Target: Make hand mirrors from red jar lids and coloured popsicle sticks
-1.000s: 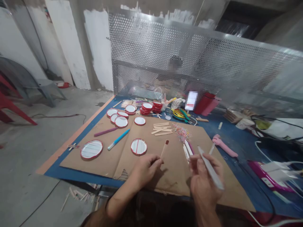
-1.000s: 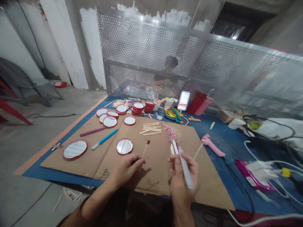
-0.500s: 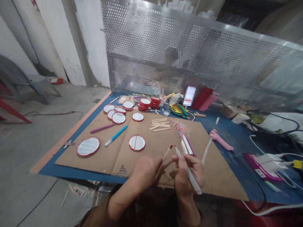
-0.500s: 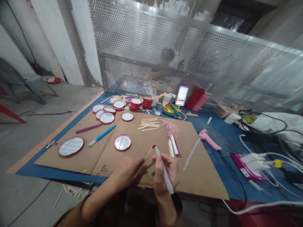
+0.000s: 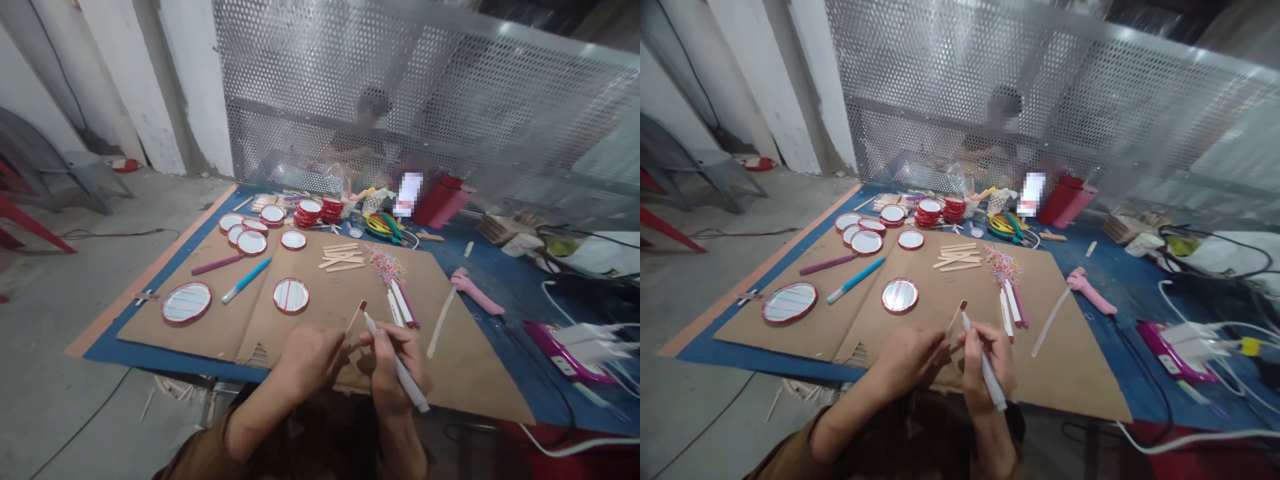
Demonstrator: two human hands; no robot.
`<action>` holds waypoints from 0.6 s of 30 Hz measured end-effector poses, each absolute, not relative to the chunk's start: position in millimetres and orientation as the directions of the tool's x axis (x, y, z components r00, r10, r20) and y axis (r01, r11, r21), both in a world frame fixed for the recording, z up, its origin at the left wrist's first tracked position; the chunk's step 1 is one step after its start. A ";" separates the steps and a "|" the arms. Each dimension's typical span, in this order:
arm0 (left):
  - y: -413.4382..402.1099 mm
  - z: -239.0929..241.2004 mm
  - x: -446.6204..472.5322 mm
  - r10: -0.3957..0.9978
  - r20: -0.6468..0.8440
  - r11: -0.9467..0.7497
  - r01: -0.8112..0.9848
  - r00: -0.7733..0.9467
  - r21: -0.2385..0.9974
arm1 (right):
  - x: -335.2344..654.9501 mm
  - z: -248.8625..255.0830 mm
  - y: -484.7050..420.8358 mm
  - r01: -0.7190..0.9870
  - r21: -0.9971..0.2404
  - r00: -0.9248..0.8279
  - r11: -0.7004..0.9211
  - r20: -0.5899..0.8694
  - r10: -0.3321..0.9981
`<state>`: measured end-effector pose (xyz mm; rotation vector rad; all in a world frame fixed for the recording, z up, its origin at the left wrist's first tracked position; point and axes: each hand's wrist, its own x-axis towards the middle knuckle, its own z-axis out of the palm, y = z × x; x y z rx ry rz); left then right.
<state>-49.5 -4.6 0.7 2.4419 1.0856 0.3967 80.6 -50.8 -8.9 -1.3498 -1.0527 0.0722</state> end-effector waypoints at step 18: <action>-5.1 1.0 -48.9 0.750 0.052 -0.602 0.648 0.660 0.466 | 82.9 -8.4 -51.4 0.486 -0.835 0.581 0.257 0.528 0.619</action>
